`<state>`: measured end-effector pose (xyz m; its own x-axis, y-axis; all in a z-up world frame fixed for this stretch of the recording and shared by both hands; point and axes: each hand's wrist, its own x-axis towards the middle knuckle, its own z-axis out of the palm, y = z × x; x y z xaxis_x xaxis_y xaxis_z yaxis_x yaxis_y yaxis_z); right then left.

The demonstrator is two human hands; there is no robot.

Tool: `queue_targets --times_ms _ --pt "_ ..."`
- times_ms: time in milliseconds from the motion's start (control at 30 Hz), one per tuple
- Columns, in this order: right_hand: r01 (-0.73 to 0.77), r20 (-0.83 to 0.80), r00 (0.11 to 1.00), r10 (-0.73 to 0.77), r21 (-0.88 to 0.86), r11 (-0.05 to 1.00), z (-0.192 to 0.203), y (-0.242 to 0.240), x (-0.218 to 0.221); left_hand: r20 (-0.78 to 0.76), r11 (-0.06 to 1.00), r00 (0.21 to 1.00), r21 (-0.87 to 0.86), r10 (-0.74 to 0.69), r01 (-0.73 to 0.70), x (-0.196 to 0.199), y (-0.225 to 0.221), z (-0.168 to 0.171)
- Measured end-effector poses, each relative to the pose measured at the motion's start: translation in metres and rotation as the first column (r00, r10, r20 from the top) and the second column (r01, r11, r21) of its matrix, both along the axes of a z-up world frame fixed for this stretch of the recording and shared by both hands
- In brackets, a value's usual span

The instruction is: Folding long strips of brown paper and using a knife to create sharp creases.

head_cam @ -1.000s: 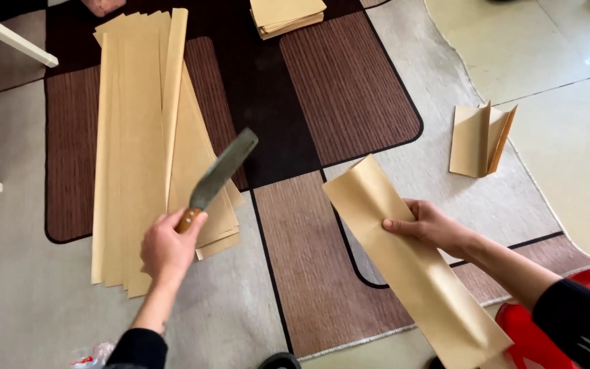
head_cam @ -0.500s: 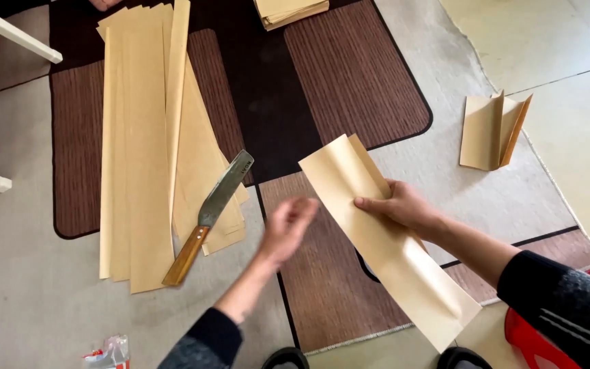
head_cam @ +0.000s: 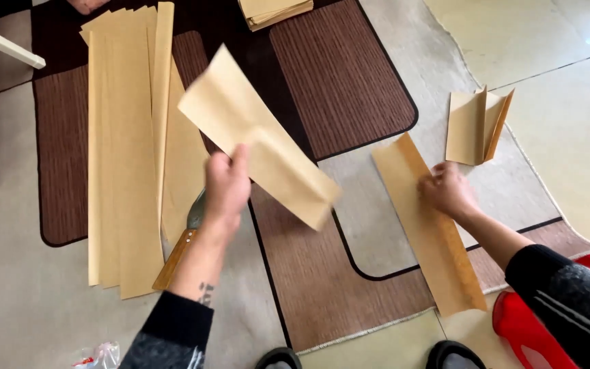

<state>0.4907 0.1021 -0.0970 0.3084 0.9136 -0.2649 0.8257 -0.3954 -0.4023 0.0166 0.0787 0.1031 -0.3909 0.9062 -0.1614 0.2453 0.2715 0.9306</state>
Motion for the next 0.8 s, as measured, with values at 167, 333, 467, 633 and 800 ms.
queue_targets --times_ms 167,333,467,633,800 --pt "-0.063 -0.004 0.997 0.072 0.434 0.899 0.118 -0.021 -0.068 -0.361 0.867 0.932 0.456 -0.027 0.201 0.023 -0.008 0.066" --pt "0.132 -0.980 0.141 -0.140 -0.122 0.984 0.181 -0.051 -0.136 -0.695 0.766 0.696 0.346 -0.179 0.542 0.075 -0.028 -0.011" --pt "0.140 -0.925 0.146 -0.350 -0.331 0.933 0.160 -0.073 -0.153 -0.643 0.787 0.561 -0.109 -0.521 0.607 0.103 -0.074 -0.066" --pt "0.394 -0.773 0.381 -0.507 -0.360 0.846 0.032 -0.105 -0.116 -0.470 0.583 0.485 -0.079 -0.738 0.809 0.098 -0.118 -0.114" --pt "0.418 -0.782 0.437 -0.444 -0.260 0.871 0.083 -0.117 -0.118 -0.228 0.954 0.931 0.019 -0.286 0.298 0.067 -0.134 -0.138"
